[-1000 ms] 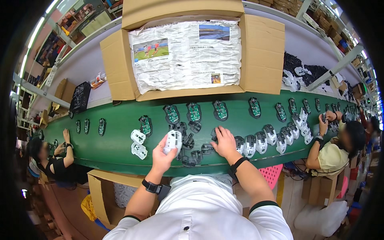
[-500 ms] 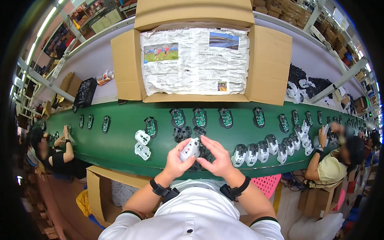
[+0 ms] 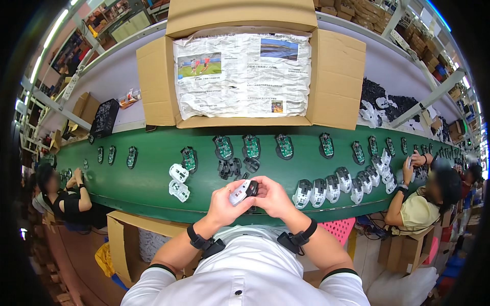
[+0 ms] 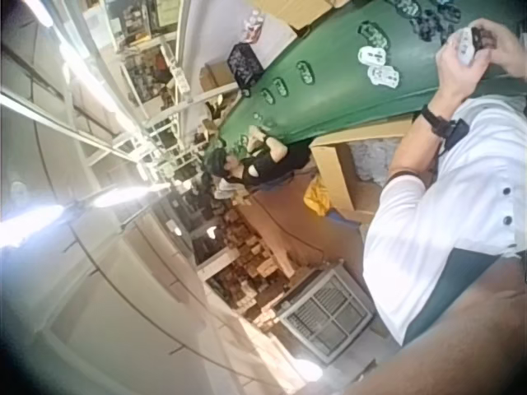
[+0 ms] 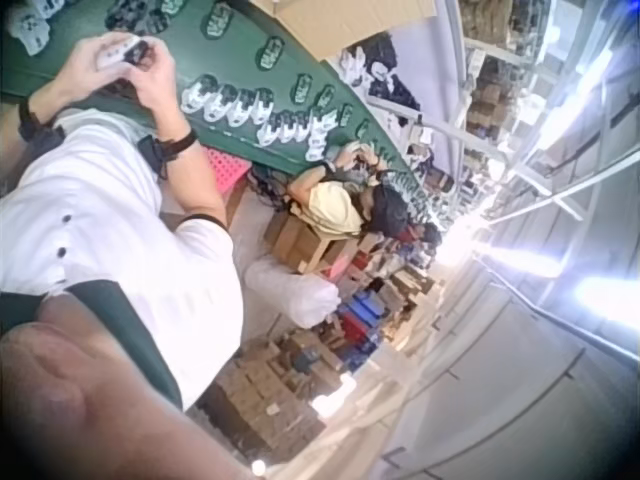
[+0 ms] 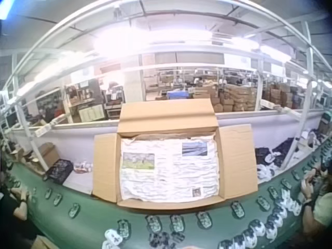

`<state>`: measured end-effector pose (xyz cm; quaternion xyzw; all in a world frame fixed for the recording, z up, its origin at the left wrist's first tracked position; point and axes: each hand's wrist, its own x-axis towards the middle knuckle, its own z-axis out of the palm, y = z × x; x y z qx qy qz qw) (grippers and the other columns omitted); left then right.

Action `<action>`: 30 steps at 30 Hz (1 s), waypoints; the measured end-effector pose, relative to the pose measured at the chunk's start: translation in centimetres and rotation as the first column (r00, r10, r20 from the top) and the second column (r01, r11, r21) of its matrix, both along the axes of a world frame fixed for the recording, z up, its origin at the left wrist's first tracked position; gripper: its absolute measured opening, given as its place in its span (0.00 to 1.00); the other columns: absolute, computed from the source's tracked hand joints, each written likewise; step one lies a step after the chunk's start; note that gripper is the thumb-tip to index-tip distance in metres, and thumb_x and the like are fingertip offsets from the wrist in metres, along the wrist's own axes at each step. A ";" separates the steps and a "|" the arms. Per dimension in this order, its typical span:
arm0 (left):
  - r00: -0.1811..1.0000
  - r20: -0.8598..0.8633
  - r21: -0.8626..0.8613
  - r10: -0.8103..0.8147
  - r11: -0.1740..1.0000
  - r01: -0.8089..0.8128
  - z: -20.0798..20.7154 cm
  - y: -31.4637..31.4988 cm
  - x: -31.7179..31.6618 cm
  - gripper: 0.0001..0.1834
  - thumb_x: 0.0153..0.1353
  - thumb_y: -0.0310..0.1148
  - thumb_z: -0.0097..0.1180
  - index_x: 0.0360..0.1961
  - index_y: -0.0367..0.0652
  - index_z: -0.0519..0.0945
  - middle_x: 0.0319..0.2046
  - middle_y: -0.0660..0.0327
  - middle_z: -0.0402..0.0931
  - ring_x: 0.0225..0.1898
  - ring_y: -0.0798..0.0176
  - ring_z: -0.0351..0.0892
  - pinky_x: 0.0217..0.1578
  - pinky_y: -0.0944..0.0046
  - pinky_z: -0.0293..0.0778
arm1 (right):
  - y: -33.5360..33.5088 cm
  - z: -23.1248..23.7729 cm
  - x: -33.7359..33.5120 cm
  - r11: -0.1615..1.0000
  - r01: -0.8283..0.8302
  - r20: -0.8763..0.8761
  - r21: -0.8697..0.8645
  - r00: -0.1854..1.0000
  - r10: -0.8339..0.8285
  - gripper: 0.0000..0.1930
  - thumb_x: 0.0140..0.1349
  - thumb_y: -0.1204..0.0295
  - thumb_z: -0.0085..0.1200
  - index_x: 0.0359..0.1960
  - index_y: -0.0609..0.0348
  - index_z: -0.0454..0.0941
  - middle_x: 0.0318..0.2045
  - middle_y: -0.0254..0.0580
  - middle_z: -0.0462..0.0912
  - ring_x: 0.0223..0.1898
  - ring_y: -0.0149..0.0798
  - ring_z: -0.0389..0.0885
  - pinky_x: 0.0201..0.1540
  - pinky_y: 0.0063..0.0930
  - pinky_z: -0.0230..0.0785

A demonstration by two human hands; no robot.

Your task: The person unpacks small black plastic components from a plastic bag and places them on a green workbench. They then pick up white plastic housings and black components, fitting them together to assemble small electronic devices. The person repeats this assembly process for multiple units, placing the finished items in a row on the table.

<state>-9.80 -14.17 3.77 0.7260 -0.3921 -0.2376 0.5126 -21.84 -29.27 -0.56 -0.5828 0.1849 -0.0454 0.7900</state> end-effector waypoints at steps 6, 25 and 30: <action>0.963 0.260 -0.040 0.069 0.997 -0.061 -5.2 -0.2 1.3 0.15 0.66 0.35 0.60 0.46 0.34 0.82 0.35 0.55 0.84 0.35 0.66 0.83 0.38 0.64 0.77 | 1.8 0.4 -0.2 0.900 0.125 -0.045 -0.418 0.986 -0.158 0.24 0.61 0.79 0.63 0.59 0.69 0.74 0.47 0.41 0.82 0.42 0.29 0.82 0.48 0.27 0.78; 0.724 0.687 0.442 0.056 0.759 -0.478 -11.1 9.3 9.1 0.48 0.47 0.46 0.71 0.69 0.43 0.65 0.73 0.36 0.43 0.73 0.31 0.43 0.69 0.37 0.49 | -13.2 -9.8 -3.7 0.693 -0.167 -0.429 -0.701 0.875 -0.223 0.14 0.69 0.65 0.49 0.35 0.64 0.82 0.25 0.43 0.82 0.29 0.42 0.81 0.36 0.35 0.74; 0.754 0.656 0.427 0.044 0.801 -0.419 -16.3 16.2 11.7 0.49 0.52 0.31 0.67 0.74 0.43 0.55 0.73 0.36 0.45 0.67 0.32 0.63 0.63 0.44 0.66 | -7.6 -10.0 -2.2 0.037 -0.085 -0.093 -0.996 0.921 -0.379 0.12 0.57 0.74 0.55 0.44 0.62 0.80 0.43 0.52 0.82 0.48 0.56 0.80 0.54 0.45 0.73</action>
